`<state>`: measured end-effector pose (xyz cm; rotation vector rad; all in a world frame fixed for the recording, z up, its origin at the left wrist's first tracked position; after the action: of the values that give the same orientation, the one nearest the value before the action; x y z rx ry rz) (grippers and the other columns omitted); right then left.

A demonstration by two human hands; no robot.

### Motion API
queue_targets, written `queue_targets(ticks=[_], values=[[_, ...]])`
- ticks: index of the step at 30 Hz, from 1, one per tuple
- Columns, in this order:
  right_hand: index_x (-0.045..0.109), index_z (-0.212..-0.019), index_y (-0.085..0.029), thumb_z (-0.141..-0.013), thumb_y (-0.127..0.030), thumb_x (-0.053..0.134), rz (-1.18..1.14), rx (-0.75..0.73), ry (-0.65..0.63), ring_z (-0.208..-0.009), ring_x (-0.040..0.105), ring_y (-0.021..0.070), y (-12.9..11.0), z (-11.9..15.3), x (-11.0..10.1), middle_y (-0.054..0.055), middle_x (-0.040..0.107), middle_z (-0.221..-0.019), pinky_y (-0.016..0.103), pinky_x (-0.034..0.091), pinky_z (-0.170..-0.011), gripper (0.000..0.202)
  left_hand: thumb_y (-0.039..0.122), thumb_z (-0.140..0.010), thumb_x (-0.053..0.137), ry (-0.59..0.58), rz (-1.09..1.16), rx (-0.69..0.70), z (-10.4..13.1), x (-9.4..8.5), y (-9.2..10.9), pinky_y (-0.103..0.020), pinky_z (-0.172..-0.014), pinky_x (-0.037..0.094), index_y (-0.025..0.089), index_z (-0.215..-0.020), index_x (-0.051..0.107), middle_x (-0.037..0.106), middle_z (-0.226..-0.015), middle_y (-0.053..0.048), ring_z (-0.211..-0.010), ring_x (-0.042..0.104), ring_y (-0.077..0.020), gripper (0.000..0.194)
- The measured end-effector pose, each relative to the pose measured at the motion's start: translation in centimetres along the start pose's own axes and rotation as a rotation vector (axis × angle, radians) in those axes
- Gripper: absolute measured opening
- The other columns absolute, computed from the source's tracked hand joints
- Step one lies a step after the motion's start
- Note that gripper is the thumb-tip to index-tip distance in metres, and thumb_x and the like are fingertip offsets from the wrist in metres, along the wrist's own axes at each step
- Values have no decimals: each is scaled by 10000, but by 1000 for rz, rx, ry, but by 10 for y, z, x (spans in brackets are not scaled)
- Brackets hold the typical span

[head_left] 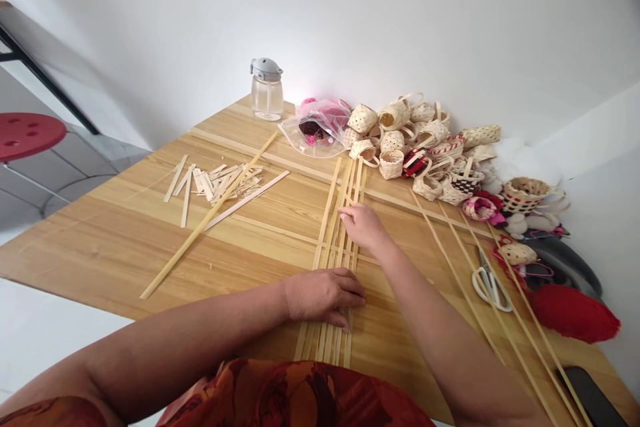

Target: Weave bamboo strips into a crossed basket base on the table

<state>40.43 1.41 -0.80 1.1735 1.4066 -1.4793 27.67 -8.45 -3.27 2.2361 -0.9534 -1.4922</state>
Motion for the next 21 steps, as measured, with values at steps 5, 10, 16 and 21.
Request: queue_targets(ticks=[5,10,16,21], values=[[735,-1183,-195,-950,-268,492,95,-18,31,-1035,585,253,-11,-4,10,120,691,-1074,368,396,-970,345,441,-903,632,-13,-15,-4,1,3,-3,-369,-1090,420,103,-1221,666,674,-1231,-163,-1207,562,-294,466],[704,-1239,-229,-947,-286,509,141,-31,67,-1012,551,263,-11,3,4,107,679,-1038,380,396,-954,356,427,-892,650,2,-8,15,1,3,-3,-375,-1082,430,72,-1211,670,675,-1225,-174,-1197,564,-303,477],[716,-1201,-208,-947,-325,524,237,-57,96,-974,525,265,-13,10,1,112,679,-1032,402,390,-942,339,438,-897,637,5,1,21,0,2,-3,-388,-1074,434,82,-1212,669,673,-1230,-181,-1188,566,-304,476],[700,-1210,-205,-946,-330,521,208,-80,135,-984,528,259,-13,13,-1,107,676,-1033,405,397,-942,342,443,-902,630,-5,13,7,0,2,-3,-388,-1076,430,101,-1229,660,668,-1239,-180,-1201,564,-299,474]])
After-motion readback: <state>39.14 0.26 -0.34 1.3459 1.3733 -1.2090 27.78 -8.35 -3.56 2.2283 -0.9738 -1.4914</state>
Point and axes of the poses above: each hand's wrist, its own z-axis away from the middle knuckle, its own x-axis out of the palm, y = z × x, the point moved 7 cm from there along -z, towards the middle knuckle
